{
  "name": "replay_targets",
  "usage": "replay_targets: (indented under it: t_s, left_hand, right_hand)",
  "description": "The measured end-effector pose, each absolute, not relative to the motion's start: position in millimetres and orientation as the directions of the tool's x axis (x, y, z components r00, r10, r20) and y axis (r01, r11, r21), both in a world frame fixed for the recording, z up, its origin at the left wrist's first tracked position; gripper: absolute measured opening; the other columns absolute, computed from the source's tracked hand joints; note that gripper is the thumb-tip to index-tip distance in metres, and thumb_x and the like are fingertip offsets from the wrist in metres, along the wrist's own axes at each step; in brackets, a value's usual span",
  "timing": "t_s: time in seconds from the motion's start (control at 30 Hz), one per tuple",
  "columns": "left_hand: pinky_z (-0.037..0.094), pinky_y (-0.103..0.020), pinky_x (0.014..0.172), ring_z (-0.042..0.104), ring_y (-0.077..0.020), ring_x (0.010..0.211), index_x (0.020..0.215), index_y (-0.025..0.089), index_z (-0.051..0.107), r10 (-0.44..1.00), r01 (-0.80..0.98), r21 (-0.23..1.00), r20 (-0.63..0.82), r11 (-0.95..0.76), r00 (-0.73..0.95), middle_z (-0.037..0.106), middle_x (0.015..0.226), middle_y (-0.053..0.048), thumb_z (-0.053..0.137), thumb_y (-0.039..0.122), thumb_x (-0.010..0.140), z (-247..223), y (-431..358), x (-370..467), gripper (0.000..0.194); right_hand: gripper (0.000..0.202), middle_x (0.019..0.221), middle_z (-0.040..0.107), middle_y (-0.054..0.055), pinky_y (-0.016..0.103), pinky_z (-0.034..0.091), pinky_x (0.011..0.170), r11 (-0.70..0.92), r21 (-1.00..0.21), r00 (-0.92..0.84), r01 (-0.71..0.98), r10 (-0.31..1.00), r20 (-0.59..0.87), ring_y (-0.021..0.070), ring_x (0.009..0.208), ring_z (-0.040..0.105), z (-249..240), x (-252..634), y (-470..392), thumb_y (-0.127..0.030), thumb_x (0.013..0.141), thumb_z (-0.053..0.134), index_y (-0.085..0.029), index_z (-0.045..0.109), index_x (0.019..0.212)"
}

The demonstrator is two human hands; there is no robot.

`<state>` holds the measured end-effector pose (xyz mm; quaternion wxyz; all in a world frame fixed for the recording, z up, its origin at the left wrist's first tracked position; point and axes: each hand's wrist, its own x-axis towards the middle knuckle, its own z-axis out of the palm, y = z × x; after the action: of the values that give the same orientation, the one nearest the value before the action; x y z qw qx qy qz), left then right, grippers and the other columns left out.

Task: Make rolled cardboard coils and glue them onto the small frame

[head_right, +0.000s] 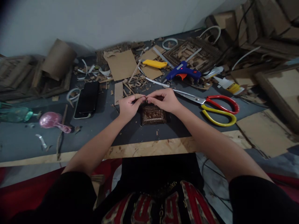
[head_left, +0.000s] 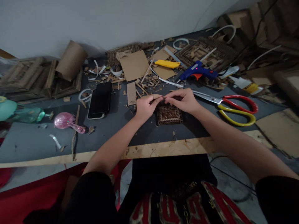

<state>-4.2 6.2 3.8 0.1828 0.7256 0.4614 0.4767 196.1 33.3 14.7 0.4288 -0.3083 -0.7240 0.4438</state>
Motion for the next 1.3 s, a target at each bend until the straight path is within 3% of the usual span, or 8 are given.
replay_targets:
  t_s: [0.2, 0.63, 1.0, 1.3]
  left_hand:
    - [0.053, -0.026, 0.061, 0.072, -0.0138, 0.066, 0.089, 0.021, 0.079, 0.804, 0.523, 0.649, 0.580, -0.552, 0.129, 0.079, 0.078, -0.002, 0.067, 0.034, 0.091, 4.9, 4.1, -3.2, 0.018]
    - [0.048, -0.024, 0.058, 0.068, -0.0124, 0.061, 0.087, 0.021, 0.078, 0.700, 0.643, 0.432, 0.674, -0.632, 0.236, 0.076, 0.071, -0.002, 0.060, 0.043, 0.096, 4.5, 2.9, -3.4, 0.030]
    - [0.040, -0.024, 0.053, 0.060, -0.0106, 0.052, 0.085, 0.021, 0.078, 0.660, 0.632, 0.385, 0.699, -0.672, 0.276, 0.068, 0.058, 0.000, 0.056, 0.045, 0.098, 5.0, 3.9, -2.8, 0.036]
    - [0.041, -0.024, 0.054, 0.060, -0.0102, 0.054, 0.086, 0.022, 0.078, 0.645, 0.618, 0.378, 0.708, -0.689, 0.286, 0.071, 0.062, 0.000, 0.057, 0.042, 0.099, 4.1, 5.1, -3.6, 0.032]
  right_hand:
    - [0.029, 0.073, 0.077, 0.007, 0.023, 0.050, 0.051, 0.408, -0.909, -0.434, 0.090, 0.837, 0.333, 0.0107, 0.055, 0.063, 13.3, 196.6, 34.3, -0.040, 0.081, 0.075, -0.013, 0.080, 0.090]
    - [0.023, 0.076, 0.078, 0.005, 0.026, 0.046, 0.054, 0.548, -0.793, -0.382, 0.266, 0.815, 0.435, 0.0136, 0.060, 0.066, 18.1, 196.1, 29.7, -0.037, 0.085, 0.068, -0.019, 0.081, 0.090]
    - [0.022, 0.073, 0.076, 0.004, 0.026, 0.043, 0.053, 0.615, -0.709, -0.306, 0.345, 0.788, 0.534, 0.0112, 0.054, 0.058, 17.4, 190.6, 22.6, -0.034, 0.087, 0.064, -0.019, 0.080, 0.085]
    - [0.020, 0.076, 0.077, 0.004, 0.026, 0.045, 0.053, 0.560, -0.770, -0.263, 0.304, 0.827, 0.498, 0.0115, 0.056, 0.061, 18.1, 188.3, 21.2, -0.033, 0.084, 0.066, -0.020, 0.080, 0.083]
